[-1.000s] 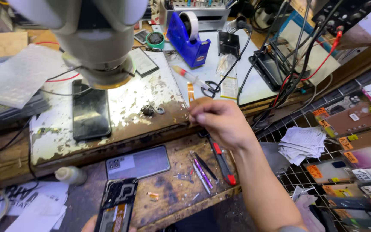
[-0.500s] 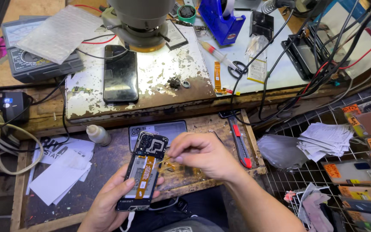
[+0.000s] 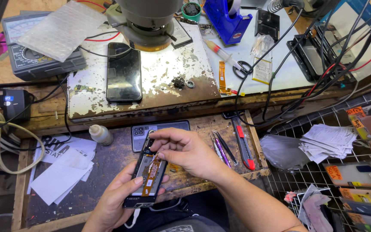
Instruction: The person handles mobile phone internal components and a battery by hand, then opens a wooden drawer to retrieve a plastic container of screws at a repair bench.
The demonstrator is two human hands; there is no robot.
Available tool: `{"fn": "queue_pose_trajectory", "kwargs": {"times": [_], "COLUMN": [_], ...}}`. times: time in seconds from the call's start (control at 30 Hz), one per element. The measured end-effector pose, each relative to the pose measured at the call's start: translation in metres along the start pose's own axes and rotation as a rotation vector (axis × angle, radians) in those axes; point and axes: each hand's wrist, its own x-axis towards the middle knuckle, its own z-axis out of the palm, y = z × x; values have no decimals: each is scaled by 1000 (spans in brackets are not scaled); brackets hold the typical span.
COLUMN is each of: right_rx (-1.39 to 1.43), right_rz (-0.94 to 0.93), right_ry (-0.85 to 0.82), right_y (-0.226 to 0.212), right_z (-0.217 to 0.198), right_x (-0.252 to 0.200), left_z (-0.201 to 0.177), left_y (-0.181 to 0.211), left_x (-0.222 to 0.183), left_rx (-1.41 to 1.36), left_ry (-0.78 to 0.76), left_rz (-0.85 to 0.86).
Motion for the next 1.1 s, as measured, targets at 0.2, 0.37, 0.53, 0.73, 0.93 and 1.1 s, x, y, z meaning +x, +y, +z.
{"fn": "queue_pose_trajectory", "kwargs": {"times": [0.2,0.37,0.53,0.73,0.93,1.1], "right_rx": [-76,-262,-509,-570,-732,-975], "right_rz": [70,19,-134,-139,-324,-476], "right_ry": [32,68,104,162,269,126], "right_y": [-3,-6,-12,-15,-18,-17], "right_z": [2,11,20,22,11,8], "right_x": [3,0,1,2,-3,-2], "left_z": [-2,-10,-17,-20,-19,-22], "left_y": [1,-6,-12,-15,-14,-12], "left_x": [0,3,9,8,9,10], "left_rx": [12,101,243,297,181,141], "left_ry": [-50,17,106,121,105,108], "left_rz": [-2,8,46,52,53,18]}}
